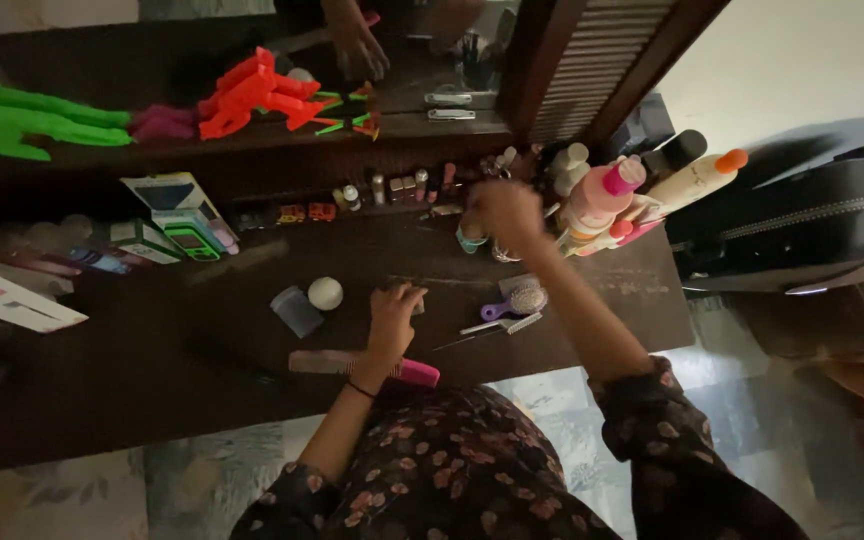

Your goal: Organizing makeup brushes and various cosmetic products on a dressing table.

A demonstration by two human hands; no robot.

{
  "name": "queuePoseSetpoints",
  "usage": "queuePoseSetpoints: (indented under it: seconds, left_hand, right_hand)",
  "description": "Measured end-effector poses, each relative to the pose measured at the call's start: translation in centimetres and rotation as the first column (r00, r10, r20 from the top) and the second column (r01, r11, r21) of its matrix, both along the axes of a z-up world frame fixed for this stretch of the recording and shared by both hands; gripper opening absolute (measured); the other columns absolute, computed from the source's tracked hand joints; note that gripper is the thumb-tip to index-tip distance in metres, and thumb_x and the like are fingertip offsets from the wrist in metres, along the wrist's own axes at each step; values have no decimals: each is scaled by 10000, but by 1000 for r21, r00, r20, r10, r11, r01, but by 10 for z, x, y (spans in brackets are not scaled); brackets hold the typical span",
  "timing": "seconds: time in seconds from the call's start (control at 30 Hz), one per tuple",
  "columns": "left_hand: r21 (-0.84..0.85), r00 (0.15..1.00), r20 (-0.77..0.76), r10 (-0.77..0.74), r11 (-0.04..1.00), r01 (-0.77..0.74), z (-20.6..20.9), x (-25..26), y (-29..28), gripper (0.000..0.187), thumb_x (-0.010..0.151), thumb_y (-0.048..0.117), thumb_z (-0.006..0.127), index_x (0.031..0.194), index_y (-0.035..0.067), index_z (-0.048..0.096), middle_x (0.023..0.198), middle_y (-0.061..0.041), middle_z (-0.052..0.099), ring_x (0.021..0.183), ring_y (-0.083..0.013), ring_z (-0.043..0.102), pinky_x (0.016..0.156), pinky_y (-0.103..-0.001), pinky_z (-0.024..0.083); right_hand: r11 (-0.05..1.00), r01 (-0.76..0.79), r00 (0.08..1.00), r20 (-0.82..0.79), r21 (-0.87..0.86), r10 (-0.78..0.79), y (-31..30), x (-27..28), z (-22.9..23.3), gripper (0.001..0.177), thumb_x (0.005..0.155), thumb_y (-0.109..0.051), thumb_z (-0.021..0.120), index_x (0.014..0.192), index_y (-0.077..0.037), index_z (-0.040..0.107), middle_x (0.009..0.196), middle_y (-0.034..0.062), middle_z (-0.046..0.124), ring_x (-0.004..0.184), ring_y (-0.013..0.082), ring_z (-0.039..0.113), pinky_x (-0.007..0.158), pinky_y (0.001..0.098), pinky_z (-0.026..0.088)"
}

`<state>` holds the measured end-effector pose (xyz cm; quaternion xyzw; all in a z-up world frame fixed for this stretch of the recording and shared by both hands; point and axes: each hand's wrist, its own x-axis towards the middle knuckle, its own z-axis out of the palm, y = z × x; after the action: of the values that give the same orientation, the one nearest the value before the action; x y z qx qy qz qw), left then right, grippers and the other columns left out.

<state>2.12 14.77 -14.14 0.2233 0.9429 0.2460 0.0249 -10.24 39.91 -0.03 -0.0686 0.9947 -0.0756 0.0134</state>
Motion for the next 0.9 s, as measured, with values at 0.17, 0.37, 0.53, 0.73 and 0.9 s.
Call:
queuePoseSetpoints:
  seconds: [0.17, 0.37, 0.53, 0.73, 0.9]
  left_hand:
    - [94, 997, -72, 32, 995, -25, 0, 3, -1, 666, 705, -157, 747, 1296, 147, 692, 1318, -129, 618, 1159, -403, 564, 1102, -644, 378]
    - [-13, 1000, 26, 8, 1000, -8, 5, -1, 0, 727, 697, -147, 759, 1347, 166, 663, 1284, -130, 607, 1132, -379, 589, 1132, -670, 339]
    - [26, 1000, 20, 16, 1000, -17, 2, 2, -1, 710, 706, -142, 749, 1341, 160, 658, 1320, -117, 598, 1171, -390, 569, 1119, -617, 396]
    - [62, 999, -29, 18, 998, -16, -15, 0, 0, 652, 736, -132, 707, 1319, 158, 665, 1310, -128, 595, 1223, -378, 558, 1097, -673, 357]
    - [78, 996, -92, -2, 997, 9, -29, -1, -5, 607, 768, -103, 682, 1309, 172, 671, 1309, -115, 601, 1237, -384, 552, 1103, -685, 353]
  right_hand:
    - [978, 207, 976, -73, 18, -205, 44, -19, 70, 250, 844, -434, 775, 942, -209, 822, 856, 129, 774, 745, 388, 717, 691, 481, 587]
    - [964, 251, 955, -187, 84, -232, 97, -58, -12, 222, 905, -323, 740, 914, -112, 809, 894, 202, 756, 843, 423, 745, 712, 534, 592]
    - [937, 304, 951, -117, 170, -287, 77, -62, -2, 333, 950, -393, 701, 923, -77, 800, 941, 205, 763, 885, 423, 750, 752, 514, 600]
    - [934, 290, 955, -1, 210, -296, 75, -64, 0, 349, 937, -422, 670, 915, -108, 819, 975, 192, 770, 915, 413, 742, 809, 494, 585]
    - [914, 390, 921, -57, 108, -386, 44, -12, 77, 361, 938, -427, 709, 952, -77, 796, 966, 200, 744, 889, 395, 731, 767, 482, 577]
